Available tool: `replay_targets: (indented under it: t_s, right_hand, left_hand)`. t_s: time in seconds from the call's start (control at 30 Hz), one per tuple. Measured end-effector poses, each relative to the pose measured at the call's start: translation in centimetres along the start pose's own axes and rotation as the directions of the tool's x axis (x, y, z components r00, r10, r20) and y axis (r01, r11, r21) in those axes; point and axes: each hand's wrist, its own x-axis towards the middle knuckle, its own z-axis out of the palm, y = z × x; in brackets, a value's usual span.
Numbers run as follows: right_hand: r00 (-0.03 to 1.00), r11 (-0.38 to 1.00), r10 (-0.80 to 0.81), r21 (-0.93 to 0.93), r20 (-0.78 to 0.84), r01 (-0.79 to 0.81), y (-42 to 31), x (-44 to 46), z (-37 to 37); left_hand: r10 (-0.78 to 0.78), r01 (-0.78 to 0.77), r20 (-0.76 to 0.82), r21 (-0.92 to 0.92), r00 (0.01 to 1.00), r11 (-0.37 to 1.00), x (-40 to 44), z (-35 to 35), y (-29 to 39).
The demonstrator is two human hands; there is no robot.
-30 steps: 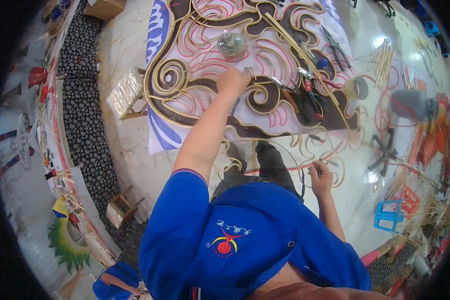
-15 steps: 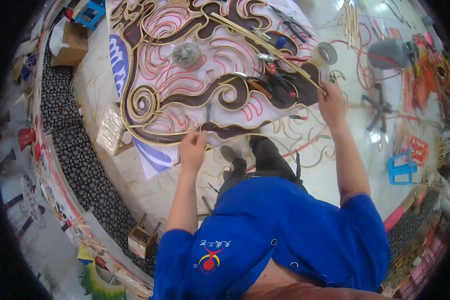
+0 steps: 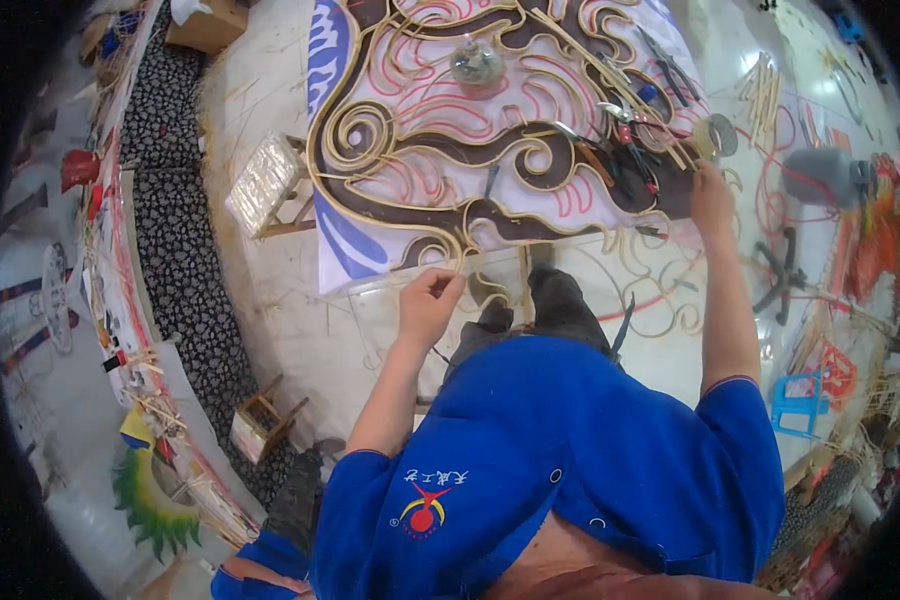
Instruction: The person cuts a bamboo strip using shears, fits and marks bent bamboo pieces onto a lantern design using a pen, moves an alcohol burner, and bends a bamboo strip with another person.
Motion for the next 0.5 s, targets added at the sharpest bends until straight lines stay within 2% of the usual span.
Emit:
replay_targets:
  t_s: [0.13,0.2,0.23,0.3,0.33,0.4,0.47,0.5]
  right_hand:
    - [0.991,0.993,0.093,0.086,-0.094,-0.085,-0.8,-2.7,-4.7]
    - [0.943,0.916,0.221,0.386,-0.250,-0.112,-1.3,-5.4,-6.8]
    - [0.941,0.917,0.217,0.385,-0.260,-0.105,-1.1,-7.0,-7.5]
    - [0.930,0.706,0.341,0.690,-0.135,-0.158,-0.6,-10.6,-8.4]
    - [0.928,0.706,0.342,0.692,-0.144,-0.153,-1.0,-12.4,-8.5]
    - [0.965,0.419,0.257,0.892,0.061,-0.168,-3.8,-15.8,-8.8]
    - [0.980,0.588,0.112,0.785,0.163,-0.197,-8.7,-18.1,-10.1]
    - [0.973,0.639,0.079,0.737,0.219,-0.218,-10.5,-19.2,-10.0]
  left_hand:
    - [0.034,-0.032,0.031,-0.040,0.999,0.999,-1.2,-0.6,0.1]
    - [0.039,-0.036,0.050,-0.066,0.998,0.997,-1.8,-0.8,0.2]
    - [0.049,-0.046,0.048,-0.072,0.998,0.996,-2.0,-1.0,0.2]
    - [0.046,-0.035,0.096,-0.113,0.994,0.993,-2.4,-1.4,-0.1]
    - [0.046,-0.030,0.122,-0.130,0.991,0.991,-2.5,-1.7,-0.1]
    - [0.073,-0.047,0.135,-0.187,0.988,0.981,-2.7,-2.2,0.5]
    - [0.106,-0.054,0.158,-0.301,0.982,0.952,-3.0,-2.5,1.8]
    - [0.112,-0.058,0.168,-0.299,0.979,0.952,-3.2,-2.5,2.3]
